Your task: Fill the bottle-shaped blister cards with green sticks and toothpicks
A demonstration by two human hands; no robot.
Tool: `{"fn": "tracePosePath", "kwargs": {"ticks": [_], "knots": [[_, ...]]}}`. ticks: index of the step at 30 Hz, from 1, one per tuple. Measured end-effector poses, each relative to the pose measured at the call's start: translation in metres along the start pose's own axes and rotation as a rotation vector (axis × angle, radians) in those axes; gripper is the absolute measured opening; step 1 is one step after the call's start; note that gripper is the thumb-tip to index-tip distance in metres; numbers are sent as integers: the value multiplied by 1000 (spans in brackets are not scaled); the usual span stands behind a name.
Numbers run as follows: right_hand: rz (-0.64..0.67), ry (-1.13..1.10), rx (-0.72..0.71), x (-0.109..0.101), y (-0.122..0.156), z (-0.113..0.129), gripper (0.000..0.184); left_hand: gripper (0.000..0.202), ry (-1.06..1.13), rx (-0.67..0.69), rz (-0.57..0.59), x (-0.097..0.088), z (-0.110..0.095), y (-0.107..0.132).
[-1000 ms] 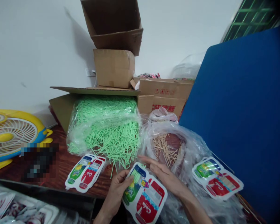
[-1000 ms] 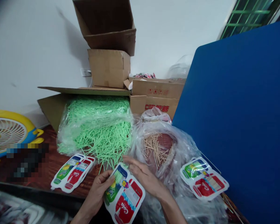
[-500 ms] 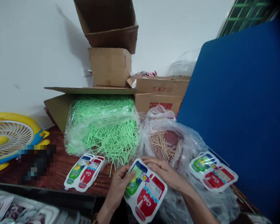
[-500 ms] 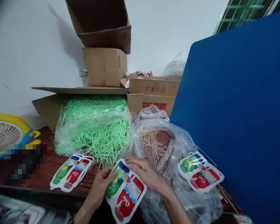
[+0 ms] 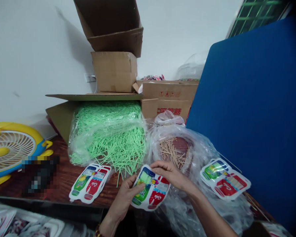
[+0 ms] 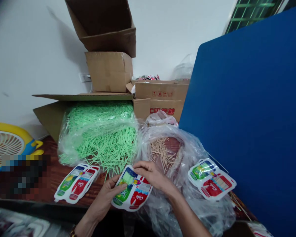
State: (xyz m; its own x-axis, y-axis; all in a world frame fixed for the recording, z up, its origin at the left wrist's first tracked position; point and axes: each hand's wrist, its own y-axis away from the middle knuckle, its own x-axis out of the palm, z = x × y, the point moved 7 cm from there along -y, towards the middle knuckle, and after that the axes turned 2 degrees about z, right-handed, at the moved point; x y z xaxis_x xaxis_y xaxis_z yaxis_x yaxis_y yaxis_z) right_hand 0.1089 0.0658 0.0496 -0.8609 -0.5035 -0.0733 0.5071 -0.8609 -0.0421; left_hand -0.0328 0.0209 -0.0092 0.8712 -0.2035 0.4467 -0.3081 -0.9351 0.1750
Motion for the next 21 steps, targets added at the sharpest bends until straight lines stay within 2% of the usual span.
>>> {"fn": "tracePosePath", "kwargs": {"ticks": [3,9,15,17,21], "knots": [[-36,-46,-20,-4,1,-4,22,31,-7,10,-31,-1,-1,1],[25,15,68,-1,1,-25,13,30,-61,8,-66,-3,2,1],[11,74,113,-1,-1,-26,14,23,-88,49,-124,-11,6,3],[2,105,101,-2,-1,-24,14,23,-71,45,-118,-10,6,3],[9,144,46,-2,-3,-18,16,28,-62,14,-34,-2,4,3]]}}
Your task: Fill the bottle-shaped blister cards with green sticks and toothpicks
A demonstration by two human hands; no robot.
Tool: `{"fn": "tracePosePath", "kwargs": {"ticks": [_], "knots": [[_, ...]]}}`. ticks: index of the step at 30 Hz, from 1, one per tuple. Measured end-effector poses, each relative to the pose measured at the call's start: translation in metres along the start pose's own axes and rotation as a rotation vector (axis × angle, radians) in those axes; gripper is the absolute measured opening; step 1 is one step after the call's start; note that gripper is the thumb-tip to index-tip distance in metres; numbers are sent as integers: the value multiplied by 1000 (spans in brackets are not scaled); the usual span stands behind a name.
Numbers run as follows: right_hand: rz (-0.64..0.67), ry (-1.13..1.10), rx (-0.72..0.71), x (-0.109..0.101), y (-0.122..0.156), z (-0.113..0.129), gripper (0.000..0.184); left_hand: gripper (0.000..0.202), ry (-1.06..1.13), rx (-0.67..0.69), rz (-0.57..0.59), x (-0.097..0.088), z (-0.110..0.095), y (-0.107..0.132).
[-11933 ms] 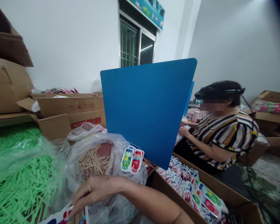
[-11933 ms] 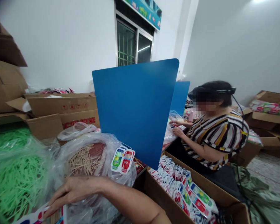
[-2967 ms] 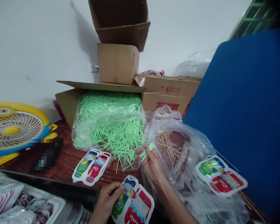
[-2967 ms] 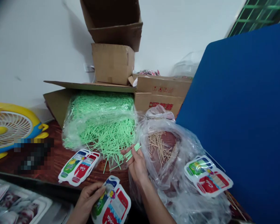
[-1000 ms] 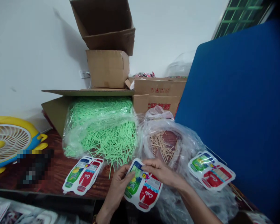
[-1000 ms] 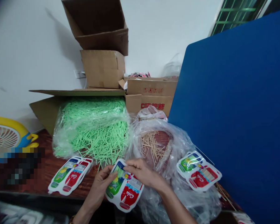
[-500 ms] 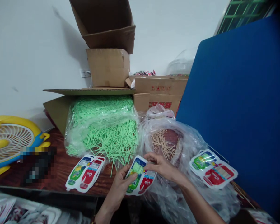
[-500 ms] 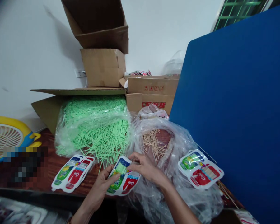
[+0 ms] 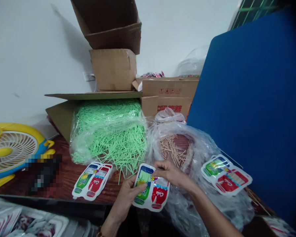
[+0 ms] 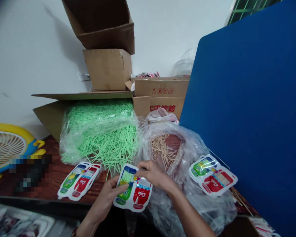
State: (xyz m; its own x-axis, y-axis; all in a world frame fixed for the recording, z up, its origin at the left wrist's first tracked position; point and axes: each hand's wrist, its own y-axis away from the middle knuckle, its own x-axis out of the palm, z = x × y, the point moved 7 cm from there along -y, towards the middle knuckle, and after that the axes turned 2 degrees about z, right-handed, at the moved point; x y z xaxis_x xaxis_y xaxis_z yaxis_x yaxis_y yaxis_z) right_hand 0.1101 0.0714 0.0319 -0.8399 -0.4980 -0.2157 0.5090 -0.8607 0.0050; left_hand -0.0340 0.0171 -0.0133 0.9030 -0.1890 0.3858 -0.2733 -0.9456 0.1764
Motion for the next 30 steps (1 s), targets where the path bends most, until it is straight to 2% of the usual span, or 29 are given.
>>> {"fn": "tracePosePath", "kwargs": {"ticks": [7,14,19,24,27,30], "knots": [[12,-62,16,3,-3,-1,16,27,-21,-17,-40,-4,1,-3],[48,90,17,-5,-1,-13,11,25,-94,-66,-82,-11,8,-4],[10,162,22,-15,5,-16,13,36,-46,-58,-9,5,2,-5],[-7,12,20,-10,10,-12,15,40,-126,-6,-81,17,-6,-10],[-4,-91,26,-6,13,-14,20,47,-176,19,-77,22,-6,-11],[-26,-123,13,-4,16,-22,25,40,-213,18,-79,21,3,-11]]}}
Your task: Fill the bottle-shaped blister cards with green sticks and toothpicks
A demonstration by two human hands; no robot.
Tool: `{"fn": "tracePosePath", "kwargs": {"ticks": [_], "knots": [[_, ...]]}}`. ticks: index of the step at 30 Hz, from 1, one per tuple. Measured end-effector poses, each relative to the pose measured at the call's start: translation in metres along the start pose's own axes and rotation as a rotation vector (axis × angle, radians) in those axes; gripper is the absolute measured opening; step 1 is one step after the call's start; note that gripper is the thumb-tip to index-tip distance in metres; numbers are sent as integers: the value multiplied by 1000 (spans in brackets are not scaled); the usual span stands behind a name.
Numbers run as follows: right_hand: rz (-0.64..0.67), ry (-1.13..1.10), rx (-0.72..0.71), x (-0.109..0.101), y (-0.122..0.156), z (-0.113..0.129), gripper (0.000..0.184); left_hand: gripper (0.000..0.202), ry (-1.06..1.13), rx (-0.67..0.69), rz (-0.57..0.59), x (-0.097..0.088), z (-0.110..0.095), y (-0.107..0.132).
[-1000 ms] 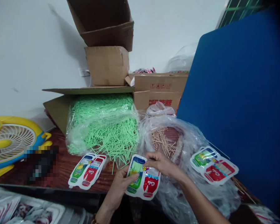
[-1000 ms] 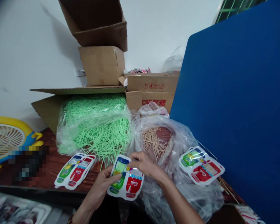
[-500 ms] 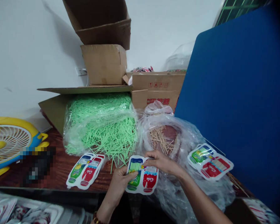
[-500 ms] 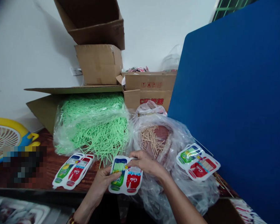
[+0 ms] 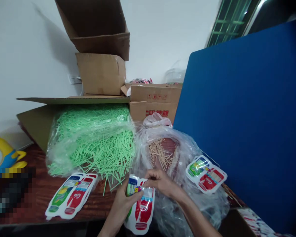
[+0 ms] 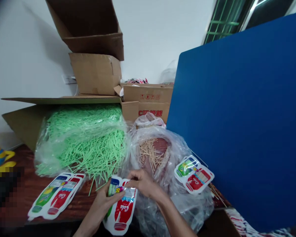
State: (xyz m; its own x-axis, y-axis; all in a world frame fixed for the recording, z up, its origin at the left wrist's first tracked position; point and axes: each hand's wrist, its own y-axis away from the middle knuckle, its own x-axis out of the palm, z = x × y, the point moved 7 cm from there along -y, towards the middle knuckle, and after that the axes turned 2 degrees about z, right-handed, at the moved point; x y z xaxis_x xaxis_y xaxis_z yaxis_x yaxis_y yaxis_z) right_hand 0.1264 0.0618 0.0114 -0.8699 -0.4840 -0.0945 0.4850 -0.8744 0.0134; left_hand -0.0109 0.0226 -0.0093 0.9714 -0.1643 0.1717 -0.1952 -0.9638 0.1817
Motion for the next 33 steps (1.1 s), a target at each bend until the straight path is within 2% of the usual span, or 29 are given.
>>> {"fn": "tracePosePath", "kwargs": {"ticks": [6,10,16,18,21,24,28,33], "knots": [[-44,-53,47,2,12,-23,23,28,-94,-6,61,-1,28,-5],[-54,18,54,-1,20,-29,19,26,-187,0,51,0,37,-8],[-17,165,22,-11,20,-28,19,27,-213,34,80,8,40,-10],[3,198,18,-13,18,-23,20,29,-181,4,83,10,40,-10],[20,222,-4,-15,14,-13,20,33,-94,-75,24,11,37,-10],[45,168,-31,-13,10,-8,21,34,-21,-126,-19,11,32,-8],[76,86,-23,-9,7,-15,26,25,-55,-84,2,9,28,-10],[48,188,-30,-9,8,-24,29,18,-148,-2,-2,4,35,-16]]}}
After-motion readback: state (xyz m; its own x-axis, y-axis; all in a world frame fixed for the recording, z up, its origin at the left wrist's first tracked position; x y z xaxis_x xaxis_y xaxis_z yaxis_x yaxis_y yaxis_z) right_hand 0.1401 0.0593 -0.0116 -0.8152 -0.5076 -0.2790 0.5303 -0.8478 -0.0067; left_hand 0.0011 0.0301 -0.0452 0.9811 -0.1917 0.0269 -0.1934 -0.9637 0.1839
